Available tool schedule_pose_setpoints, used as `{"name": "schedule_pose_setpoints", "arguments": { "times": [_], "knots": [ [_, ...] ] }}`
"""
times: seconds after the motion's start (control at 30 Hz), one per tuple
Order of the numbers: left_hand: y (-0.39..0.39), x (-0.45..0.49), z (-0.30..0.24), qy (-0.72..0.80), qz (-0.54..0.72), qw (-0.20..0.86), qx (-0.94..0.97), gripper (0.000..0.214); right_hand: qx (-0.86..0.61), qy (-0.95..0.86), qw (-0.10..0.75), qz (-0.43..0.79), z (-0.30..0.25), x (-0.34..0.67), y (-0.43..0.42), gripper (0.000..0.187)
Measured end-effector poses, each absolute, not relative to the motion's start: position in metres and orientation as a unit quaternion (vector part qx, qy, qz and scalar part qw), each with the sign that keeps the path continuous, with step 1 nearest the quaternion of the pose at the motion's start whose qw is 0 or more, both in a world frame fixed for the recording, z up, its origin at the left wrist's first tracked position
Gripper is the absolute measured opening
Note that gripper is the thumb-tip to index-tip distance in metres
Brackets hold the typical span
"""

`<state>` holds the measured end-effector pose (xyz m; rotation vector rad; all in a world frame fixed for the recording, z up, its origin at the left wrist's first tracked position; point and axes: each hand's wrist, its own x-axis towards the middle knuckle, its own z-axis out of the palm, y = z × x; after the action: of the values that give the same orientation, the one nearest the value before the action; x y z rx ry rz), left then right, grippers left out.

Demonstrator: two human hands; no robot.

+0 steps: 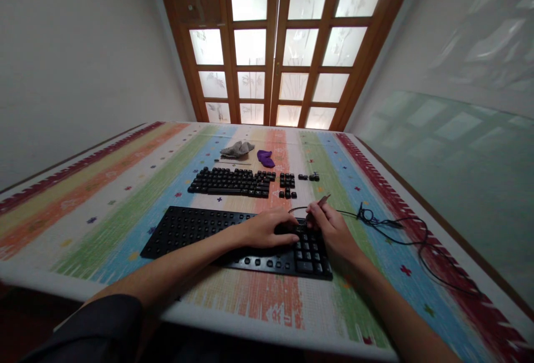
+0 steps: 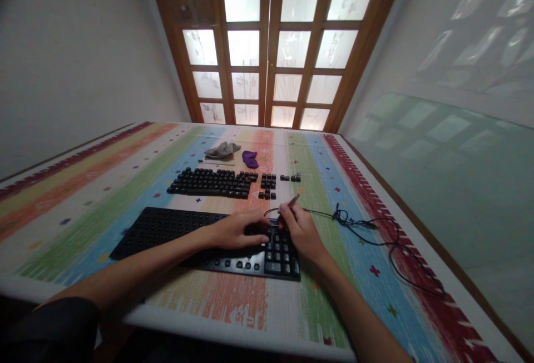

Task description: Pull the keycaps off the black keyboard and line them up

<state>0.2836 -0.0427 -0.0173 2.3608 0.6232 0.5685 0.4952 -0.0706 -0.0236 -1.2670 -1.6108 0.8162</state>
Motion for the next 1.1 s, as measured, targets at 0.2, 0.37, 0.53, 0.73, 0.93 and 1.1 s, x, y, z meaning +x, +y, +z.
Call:
{"name": "schedule_pose_setpoints", "arguments": {
  "times": [0.2,0.37,0.53,0.73,0.93,1.1],
  "knots": [
    [-0.038,0.292,-0.014,0.250,0.276,0.484,0.792,0.037,-0.459,-0.622,0.518,0.367,-0.020,0.501,-0.075,0.041],
    [-0.030,0.298,-0.014,0.249,0.299,0.624,0.678,0.046,-0.419,-0.622,0.540,0.382,-0.019,0.510,-0.074,0.038],
    [-0.028,0.303,-0.010,0.274,0.317,0.676,0.606,0.045,-0.395,-0.642,0.549,0.360,-0.015,0.518,-0.075,0.035],
    [-0.027,0.314,-0.008,0.251,0.317,0.732,0.548,0.046,-0.383,-0.663,0.545,0.341,-0.013,0.523,-0.076,0.032],
    [-0.018,0.318,-0.004,0.250,0.336,0.573,0.705,0.041,-0.410,-0.650,0.557,0.316,-0.010,0.520,-0.075,0.034],
    [-0.013,0.317,-0.004,0.221,0.352,0.365,0.833,0.025,-0.439,-0.619,0.577,0.303,-0.010,0.519,-0.072,0.038]
  ]
}}
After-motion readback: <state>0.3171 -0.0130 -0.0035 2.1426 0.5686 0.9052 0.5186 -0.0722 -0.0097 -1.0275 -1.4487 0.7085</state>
